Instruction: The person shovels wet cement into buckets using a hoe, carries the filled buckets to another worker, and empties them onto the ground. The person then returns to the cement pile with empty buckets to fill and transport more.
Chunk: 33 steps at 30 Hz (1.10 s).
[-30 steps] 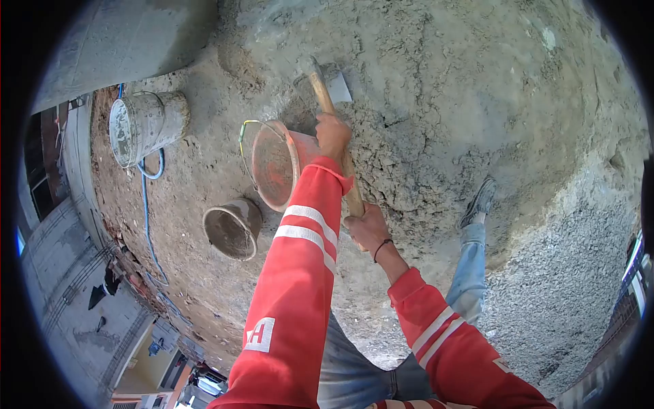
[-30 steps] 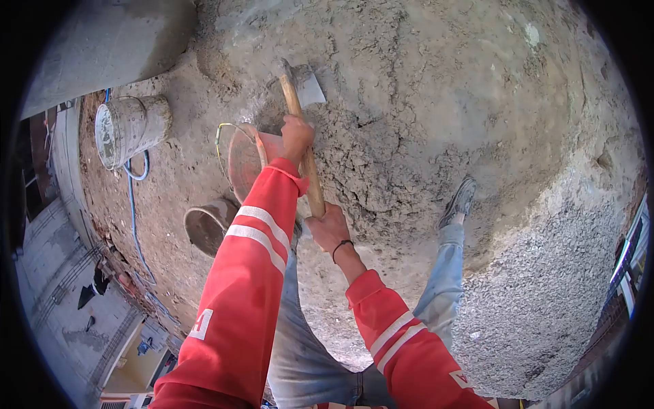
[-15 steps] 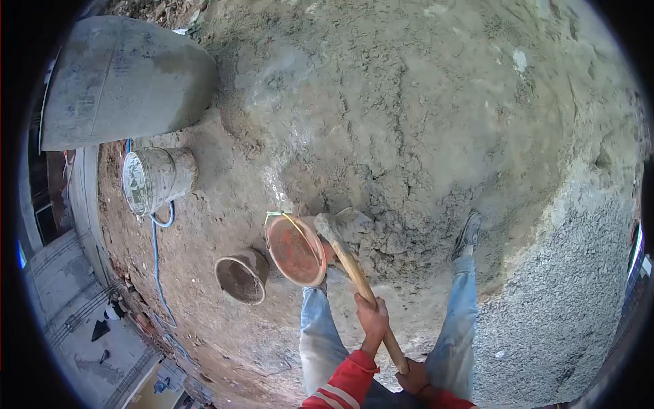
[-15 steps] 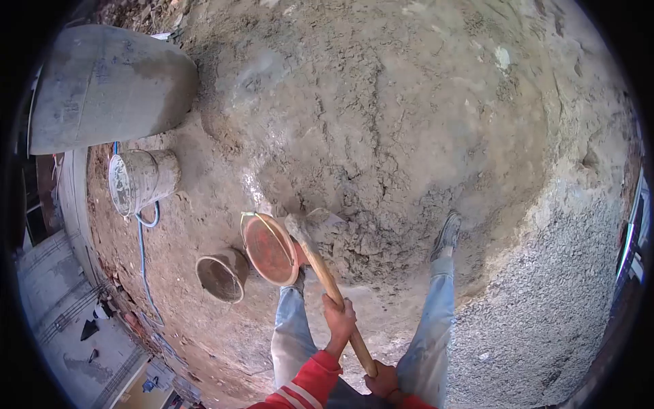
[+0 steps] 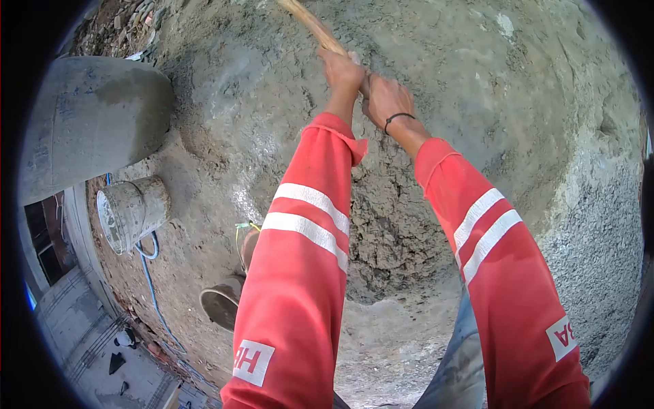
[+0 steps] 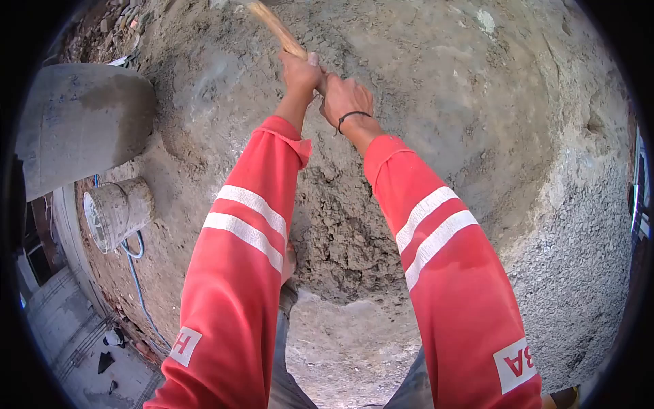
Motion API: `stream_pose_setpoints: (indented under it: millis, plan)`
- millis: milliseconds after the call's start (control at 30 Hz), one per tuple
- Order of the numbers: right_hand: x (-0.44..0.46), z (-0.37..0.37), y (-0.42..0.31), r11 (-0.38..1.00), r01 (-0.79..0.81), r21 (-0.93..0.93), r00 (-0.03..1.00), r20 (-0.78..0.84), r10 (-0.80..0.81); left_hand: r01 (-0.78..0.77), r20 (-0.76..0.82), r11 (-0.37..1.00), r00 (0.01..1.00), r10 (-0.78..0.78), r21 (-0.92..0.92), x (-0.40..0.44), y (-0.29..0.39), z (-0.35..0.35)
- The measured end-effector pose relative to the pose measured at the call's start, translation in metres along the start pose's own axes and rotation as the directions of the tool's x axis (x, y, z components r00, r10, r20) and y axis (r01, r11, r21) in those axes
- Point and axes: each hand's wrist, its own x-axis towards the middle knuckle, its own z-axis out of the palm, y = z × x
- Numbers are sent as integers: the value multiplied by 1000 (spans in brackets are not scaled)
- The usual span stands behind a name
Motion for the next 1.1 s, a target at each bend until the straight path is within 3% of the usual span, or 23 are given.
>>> stream_pose_setpoints:
  millis: [33, 67, 133, 167, 233, 300, 433, 567, 733, 867, 900, 933, 1000, 1067, 1100]
  plan:
    - [26, 3, -5, 1000, -18, -23, 998, 57, 19, -67, -13, 957, 997, 73, 281, 34, -19, 18]
    - [40, 5, -7, 998, -33, -45, 993, 115, 38, -74, -4, 955, 997, 78, 287, 62, -34, 33]
    - [42, 27, 3, 997, -68, -34, 988, 136, 72, 151, 265, 882, 919, -292, 446, 91, -58, 52]
    - [37, 35, 7, 994, -102, -26, 981, 163, 105, 158, 271, 873, 912, -308, 461, 73, -65, 51]
    - [11, 39, 15, 988, -149, 36, 957, 255, 135, -43, 317, 825, 933, -168, 564, 17, -49, 34]
    - [-22, 49, 15, 970, -225, 90, 937, 295, 190, 55, 207, 873, 962, -175, 484, -13, -67, 28]
    - [-87, 27, 0, 951, -289, 113, 893, 390, 225, 104, 284, 866, 919, -272, 490, -77, -65, -2]
    - [-168, 13, -3, 931, -350, 98, 852, 446, 273, 55, 262, 863, 942, -212, 503, -161, -87, -26]
    - [-281, -12, 7, 900, -435, 0, 739, 571, 357, 235, 299, 810, 845, -444, 537, -290, -53, -62]
    - [-354, -92, 20, 953, -287, -95, 739, 610, 284, 271, 200, 766, 866, -459, 583, -372, -39, -66]
    - [-374, -112, 20, 950, -280, -135, 714, 632, 300, 575, 187, 758, 745, -641, 306, -383, -47, -64]
    - [-394, -133, 23, 946, -270, -178, 691, 649, 319, 799, 247, 601, 583, -774, -2, -392, -50, -60]
    - [-445, -175, 34, 934, -276, -227, 597, 721, 352, 867, 501, 220, 447, -741, -447, -414, -30, -80]
    - [-500, -212, 60, 946, -208, -248, 582, 746, 324, 869, 510, -5, 286, -811, -495, -458, -5, -84]
    - [-518, -229, 71, 936, -219, -275, 529, 773, 350, 865, 482, -32, 249, -840, -502, -493, -1, -79]
